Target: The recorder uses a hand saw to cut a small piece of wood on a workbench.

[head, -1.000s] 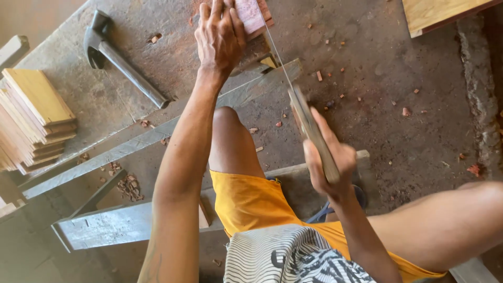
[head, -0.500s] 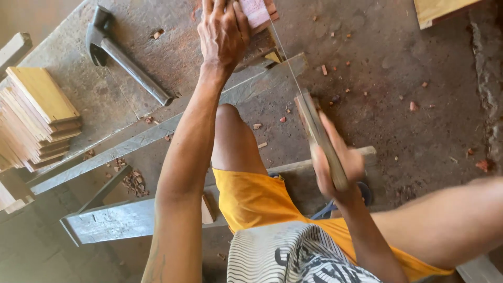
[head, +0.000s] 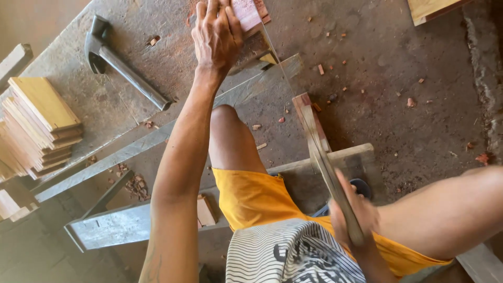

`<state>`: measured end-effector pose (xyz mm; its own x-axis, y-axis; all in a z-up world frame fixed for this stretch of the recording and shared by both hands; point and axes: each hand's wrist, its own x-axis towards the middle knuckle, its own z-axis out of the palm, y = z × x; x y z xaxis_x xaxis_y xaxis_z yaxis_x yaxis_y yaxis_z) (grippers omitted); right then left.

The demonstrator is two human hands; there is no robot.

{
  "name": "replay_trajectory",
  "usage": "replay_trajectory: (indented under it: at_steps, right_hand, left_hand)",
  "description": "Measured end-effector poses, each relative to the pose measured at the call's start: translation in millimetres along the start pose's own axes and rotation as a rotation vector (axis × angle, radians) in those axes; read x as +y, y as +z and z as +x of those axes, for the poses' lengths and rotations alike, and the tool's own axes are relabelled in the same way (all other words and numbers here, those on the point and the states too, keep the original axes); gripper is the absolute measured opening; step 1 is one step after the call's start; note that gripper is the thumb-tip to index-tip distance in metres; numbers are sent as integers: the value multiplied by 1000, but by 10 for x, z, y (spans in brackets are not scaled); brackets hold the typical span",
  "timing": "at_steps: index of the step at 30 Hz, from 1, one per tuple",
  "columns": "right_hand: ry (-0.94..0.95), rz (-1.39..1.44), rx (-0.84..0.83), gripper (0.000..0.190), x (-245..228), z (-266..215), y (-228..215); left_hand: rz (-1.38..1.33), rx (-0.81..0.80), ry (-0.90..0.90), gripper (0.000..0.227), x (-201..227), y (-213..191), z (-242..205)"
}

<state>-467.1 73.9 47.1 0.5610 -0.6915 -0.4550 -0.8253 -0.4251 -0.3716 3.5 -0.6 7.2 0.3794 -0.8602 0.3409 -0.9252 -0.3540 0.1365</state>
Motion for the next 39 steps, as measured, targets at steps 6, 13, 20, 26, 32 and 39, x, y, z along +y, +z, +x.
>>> replay_trajectory:
  at_steps: [6, 13, 20, 26, 32, 39]
  right_hand:
    - [-613, 879, 514, 47, -1161, 1828, -437]
    - [-575, 967, 491, 46, -1349, 1746, -683]
    - [-555, 928, 492, 46, -1394, 1753, -806]
    - [-548, 867, 428, 48, -1000, 897, -924]
    - [-313, 738, 309, 48, -300, -644, -955]
    - [-594, 820, 465, 45, -910, 1030, -764]
  left_hand:
    - [-44, 18, 2, 25, 36, -56, 28]
    - [-40, -7, 24, 28, -47, -82, 78]
    - [-71, -53, -37, 31, -13, -48, 85]
    - [-42, -144, -96, 33, -127, 43, 48]
    - [-25, -63, -24, 29, -96, 32, 37]
    - [-23, -94, -34, 27, -71, -35, 50]
